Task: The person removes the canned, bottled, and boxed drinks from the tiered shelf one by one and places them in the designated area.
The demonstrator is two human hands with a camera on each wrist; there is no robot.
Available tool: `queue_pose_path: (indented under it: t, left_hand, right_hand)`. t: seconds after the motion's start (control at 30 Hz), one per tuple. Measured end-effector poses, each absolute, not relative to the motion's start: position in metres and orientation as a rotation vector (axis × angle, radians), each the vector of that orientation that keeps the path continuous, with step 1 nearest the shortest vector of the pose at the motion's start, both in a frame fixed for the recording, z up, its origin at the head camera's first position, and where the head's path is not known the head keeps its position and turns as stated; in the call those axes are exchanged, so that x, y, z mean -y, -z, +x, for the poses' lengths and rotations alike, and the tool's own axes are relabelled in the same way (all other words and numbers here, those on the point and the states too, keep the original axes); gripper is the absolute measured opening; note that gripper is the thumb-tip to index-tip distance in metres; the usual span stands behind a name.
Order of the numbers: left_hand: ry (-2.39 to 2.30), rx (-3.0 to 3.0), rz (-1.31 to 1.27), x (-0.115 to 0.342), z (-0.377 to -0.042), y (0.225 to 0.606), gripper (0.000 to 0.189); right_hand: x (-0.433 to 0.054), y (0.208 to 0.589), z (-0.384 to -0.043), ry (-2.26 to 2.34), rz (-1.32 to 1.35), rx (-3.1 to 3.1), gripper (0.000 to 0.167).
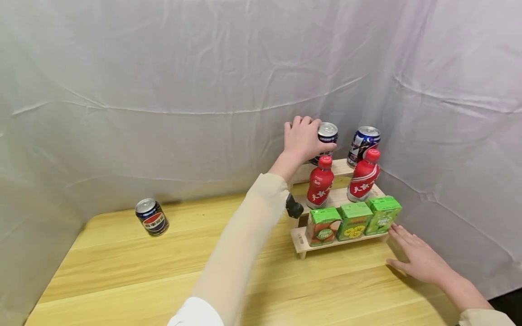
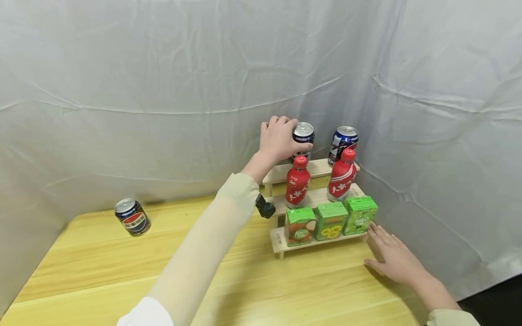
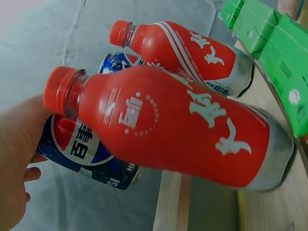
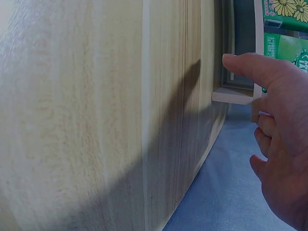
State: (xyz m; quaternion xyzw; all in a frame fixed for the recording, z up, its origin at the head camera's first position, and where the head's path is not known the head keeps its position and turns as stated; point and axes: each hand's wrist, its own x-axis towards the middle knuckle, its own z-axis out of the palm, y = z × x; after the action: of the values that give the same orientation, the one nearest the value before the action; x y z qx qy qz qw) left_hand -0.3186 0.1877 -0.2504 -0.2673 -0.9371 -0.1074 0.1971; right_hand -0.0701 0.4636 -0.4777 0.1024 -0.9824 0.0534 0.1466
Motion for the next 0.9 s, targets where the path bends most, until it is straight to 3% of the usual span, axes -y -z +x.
queue_pose_path:
  t: [0.9]
  left_hand:
    - [0.375, 2.401, -0.806, -0.104, -0.286, 0.261, 0.072]
  right_hand:
    - [-0.470, 0.476, -0.068, -0.152, 0.314, 2.823, 0.088]
